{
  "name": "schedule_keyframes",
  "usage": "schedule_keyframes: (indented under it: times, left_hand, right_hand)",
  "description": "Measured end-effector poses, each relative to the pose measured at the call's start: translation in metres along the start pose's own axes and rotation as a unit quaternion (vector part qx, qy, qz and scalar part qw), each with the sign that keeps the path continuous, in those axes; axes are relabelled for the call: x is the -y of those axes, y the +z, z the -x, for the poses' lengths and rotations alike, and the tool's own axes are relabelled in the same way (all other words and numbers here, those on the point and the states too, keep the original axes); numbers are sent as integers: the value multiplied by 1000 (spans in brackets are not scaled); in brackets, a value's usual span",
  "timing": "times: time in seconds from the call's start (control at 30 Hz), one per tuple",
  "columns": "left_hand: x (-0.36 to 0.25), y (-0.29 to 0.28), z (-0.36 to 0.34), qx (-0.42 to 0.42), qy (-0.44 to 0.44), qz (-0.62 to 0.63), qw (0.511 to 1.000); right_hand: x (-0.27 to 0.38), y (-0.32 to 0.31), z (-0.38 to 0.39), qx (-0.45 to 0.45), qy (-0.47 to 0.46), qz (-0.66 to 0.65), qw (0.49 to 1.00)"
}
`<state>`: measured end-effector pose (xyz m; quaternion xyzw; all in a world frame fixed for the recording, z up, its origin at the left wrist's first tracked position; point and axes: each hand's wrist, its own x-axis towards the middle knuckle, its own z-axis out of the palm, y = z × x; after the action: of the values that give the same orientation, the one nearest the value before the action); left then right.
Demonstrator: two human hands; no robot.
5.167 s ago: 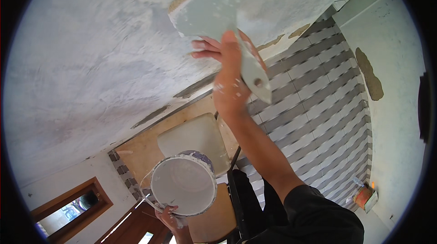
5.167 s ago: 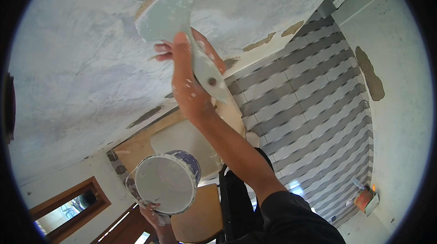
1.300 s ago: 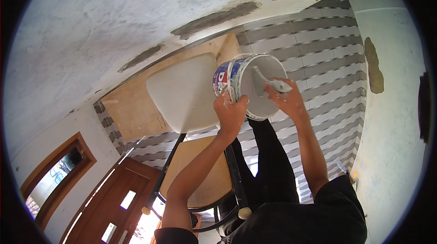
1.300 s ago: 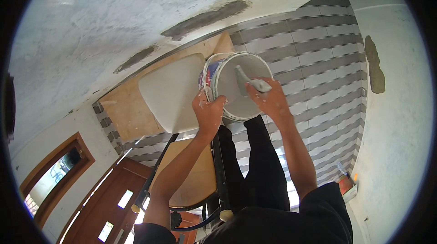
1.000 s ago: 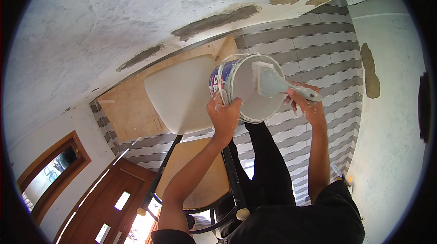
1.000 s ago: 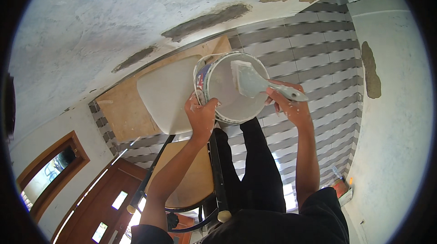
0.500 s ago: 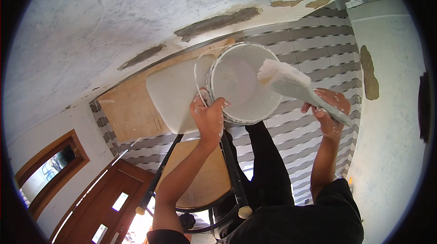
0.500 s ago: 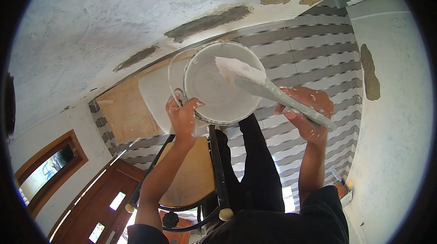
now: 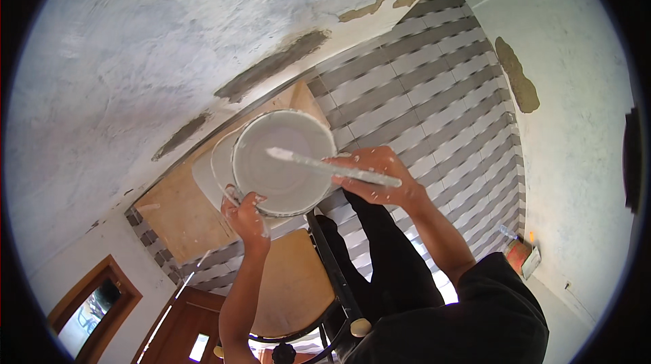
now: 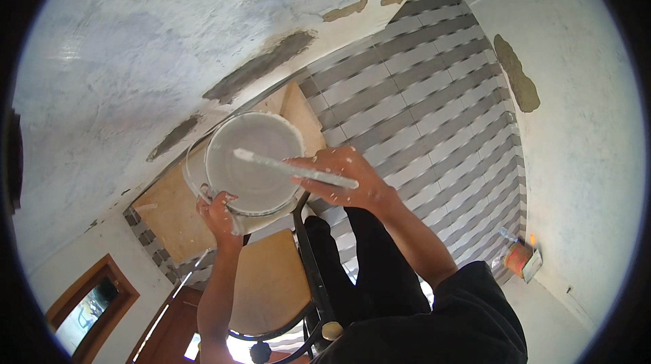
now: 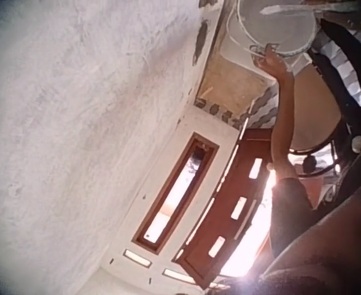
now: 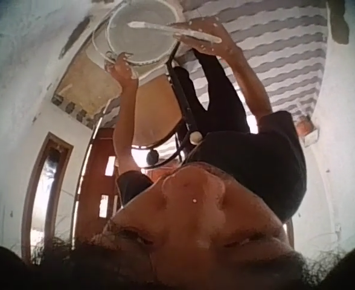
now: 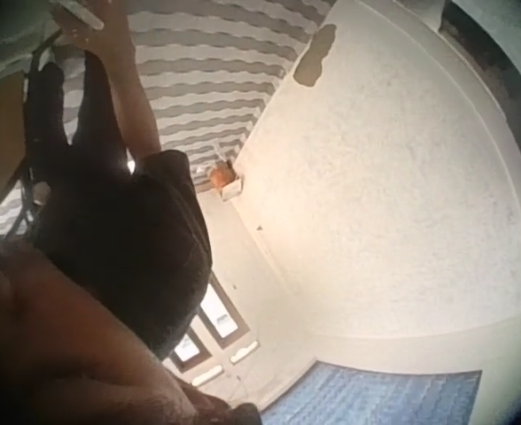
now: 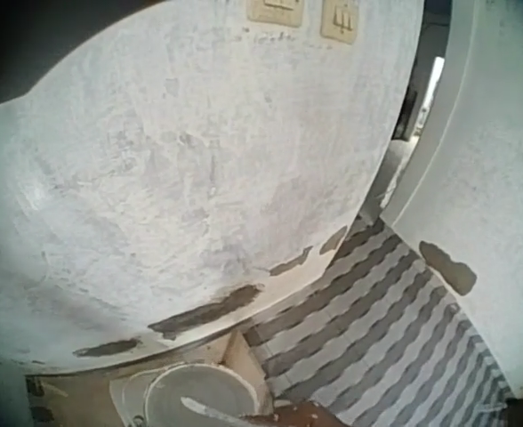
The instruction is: Applying putty or plaster to a wall using a putty knife.
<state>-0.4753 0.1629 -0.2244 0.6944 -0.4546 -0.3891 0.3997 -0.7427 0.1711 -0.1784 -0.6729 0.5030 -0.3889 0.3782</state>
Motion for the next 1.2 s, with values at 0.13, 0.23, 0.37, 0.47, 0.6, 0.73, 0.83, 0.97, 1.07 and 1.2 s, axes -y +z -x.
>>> schedule_keyframes:
  times: [0.13,0.23,0.37,0.47,0.6,0.73,0.83,0.97,1.07,1.2]
  left_hand:
    - [24,-25,-4,58,75,-149,984]
    - [18,-22,1,38,39,-122,991]
    - [21,-16,-1,19,96,-160,982]
    - [15,-14,-3,43,24,-80,996]
    - [7,-7,-8,38,117,-187,975]
    - [-6,5,-8,7,-27,-38,999]
    - [-1,10,-19,0,80,-152,985]
    - [-2,13,-33,19,15,-52,998]
    - [-4,22,-49,-11,32,-54,998]
    - [-11,30,-63,-14,78,-73,994]
  right_hand:
    - [-7,12,7,28,59,-37,997]
    - [-15,20,12,-5,41,-73,996]
    - [-20,21,14,9,53,-56,997]
    - [-17,18,14,0,13,-48,999]
    - [-18,13,8,-38,30,-47,998]
    - [-27,13,10,-75,31,-57,995]
    - [-30,6,0,-43,71,-44,996]
    - [-25,6,-14,-107,206,-188,954]
    - [-35,6,-29,-126,170,-194,958]
    - [-39,6,-46,-112,161,-174,965]
